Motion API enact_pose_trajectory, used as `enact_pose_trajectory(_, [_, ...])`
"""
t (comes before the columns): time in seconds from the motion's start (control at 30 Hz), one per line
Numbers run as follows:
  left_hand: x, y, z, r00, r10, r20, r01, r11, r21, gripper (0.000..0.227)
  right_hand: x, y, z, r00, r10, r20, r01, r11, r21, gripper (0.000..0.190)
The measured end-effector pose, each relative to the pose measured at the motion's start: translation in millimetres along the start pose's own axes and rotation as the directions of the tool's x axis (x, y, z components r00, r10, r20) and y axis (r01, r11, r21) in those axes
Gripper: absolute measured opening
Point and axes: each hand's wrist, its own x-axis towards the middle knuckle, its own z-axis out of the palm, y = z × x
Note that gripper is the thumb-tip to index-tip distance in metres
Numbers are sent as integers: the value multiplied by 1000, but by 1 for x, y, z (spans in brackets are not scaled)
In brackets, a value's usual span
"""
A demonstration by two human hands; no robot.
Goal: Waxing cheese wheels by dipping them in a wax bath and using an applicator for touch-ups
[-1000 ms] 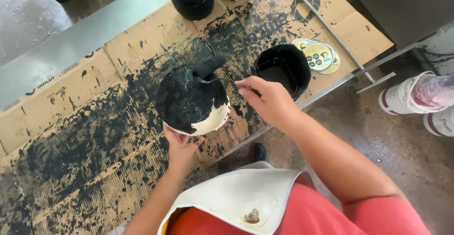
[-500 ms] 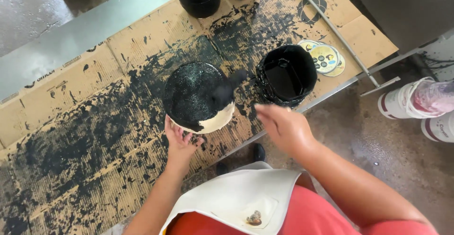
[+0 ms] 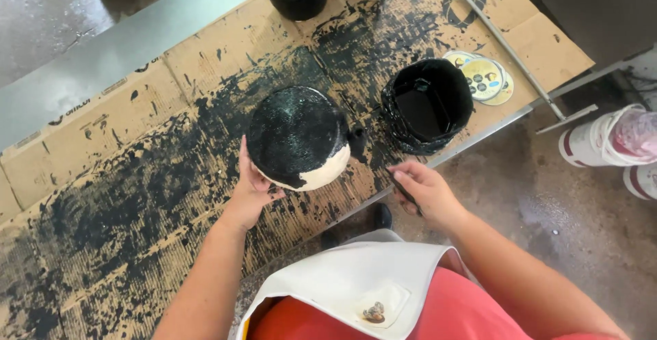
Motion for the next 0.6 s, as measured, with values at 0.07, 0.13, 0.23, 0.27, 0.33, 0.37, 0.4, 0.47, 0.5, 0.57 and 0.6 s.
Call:
enact_pose_trajectory(0.07, [-5,7,9,998,38,-41,-38,999,-13,150,10,-2,4,998,-48,27,49,998,-35,16])
enact_pose_trajectory(0.13, [-11,11,16,997,8,-73,-9,1000,-21,154,26,-9,12,997,-68,33,69,997,-35,15])
enact_pose_trajectory(0.23, [-22,13,39,984,-34,-177,28,999,-35,157,59,-10,22,991,-117,63,119,993,-26,10])
enact_pose_trajectory(0.27, [-27,12,49,967,-40,-251,32,999,-39,157,72,-9,24,984,-150,93,152,988,-16,6])
enact_pose_trajectory(0.33, [-26,-50,28,950,3,-312,-15,999,-35,154,92,-19,32,978,-139,154,140,990,6,7])
enact_pose_trajectory(0.37, [-26,-82,18,925,53,-376,-70,997,-31,151,103,-24,36,966,-133,222,131,991,22,8])
enact_pose_trajectory(0.4, [-28,-84,18,926,49,-375,-66,997,-32,151,103,-26,35,967,-130,219,129,991,22,8])
enact_pose_trajectory(0.47, [-27,-86,18,901,147,-408,-137,989,52,151,108,-33,37,963,-94,253,85,995,47,8])
enact_pose_trajectory(0.5, [-28,-80,17,903,145,-404,-132,989,59,151,98,-29,30,964,-94,249,83,995,55,8])
enact_pose_trajectory(0.57, [-30,-67,15,941,108,-321,-54,983,175,147,80,-21,17,981,-44,189,40,999,27,6])
enact_pose_trajectory(0.6, [-34,-64,16,941,104,-321,-48,983,179,147,59,-16,14,981,-41,188,35,999,32,6])
